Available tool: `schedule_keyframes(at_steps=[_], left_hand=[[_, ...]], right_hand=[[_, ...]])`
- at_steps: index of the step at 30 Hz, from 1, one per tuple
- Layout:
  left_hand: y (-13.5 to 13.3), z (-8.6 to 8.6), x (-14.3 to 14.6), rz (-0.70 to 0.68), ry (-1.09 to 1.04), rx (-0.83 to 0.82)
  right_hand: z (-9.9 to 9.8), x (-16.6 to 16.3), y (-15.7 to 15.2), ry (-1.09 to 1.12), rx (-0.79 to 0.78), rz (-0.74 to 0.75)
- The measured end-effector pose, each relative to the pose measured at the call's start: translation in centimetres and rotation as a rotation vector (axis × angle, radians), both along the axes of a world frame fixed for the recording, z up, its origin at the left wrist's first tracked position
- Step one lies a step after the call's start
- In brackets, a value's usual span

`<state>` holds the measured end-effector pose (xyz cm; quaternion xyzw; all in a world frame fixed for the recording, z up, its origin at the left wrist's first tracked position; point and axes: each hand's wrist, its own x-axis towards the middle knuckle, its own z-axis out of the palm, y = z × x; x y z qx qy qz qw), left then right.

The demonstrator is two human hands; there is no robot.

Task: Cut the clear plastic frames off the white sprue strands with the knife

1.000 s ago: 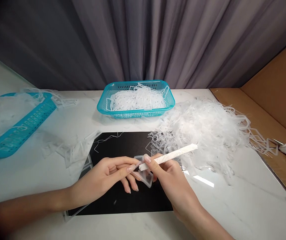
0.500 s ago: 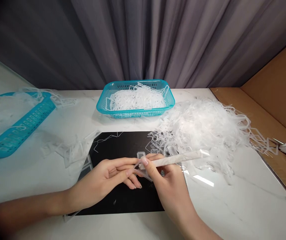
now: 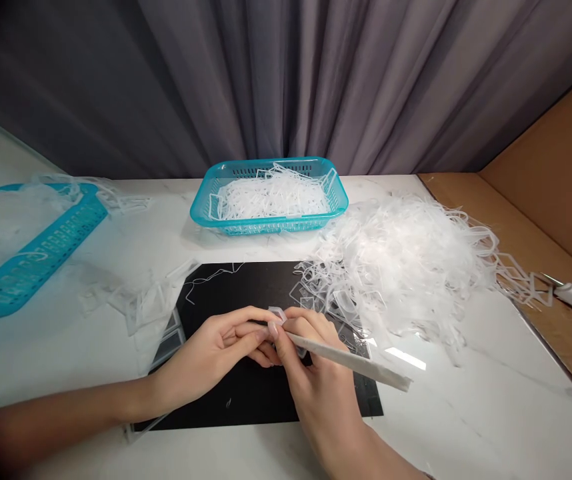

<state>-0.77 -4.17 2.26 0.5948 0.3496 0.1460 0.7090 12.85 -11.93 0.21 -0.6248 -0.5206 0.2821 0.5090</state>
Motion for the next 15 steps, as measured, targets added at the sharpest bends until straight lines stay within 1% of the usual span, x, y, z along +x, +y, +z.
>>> schedule_keyframes(at_steps=[3,7,11,15], left_hand=[[0.05,-0.13,-0.08,0.002,0.003,0.011],[0.0,-0.13,-0.21,-0.009,0.032,0.069],[-0.14,-0.15,-0.39,-0.018,0.062,0.184],[-0.27,-0.44,-0.71,-0.036,0.082,0.345]], right_hand=[[0.0,0.0,0.05,0.002,-0.005,-0.004],[0.32,-0.02,0.05,0.053,-0.04,-0.012],[0.72,-0.16,0.11,0.118,-0.068,-0.008],[0.94,-0.27,0.07,0.133,-0.076,0.006]])
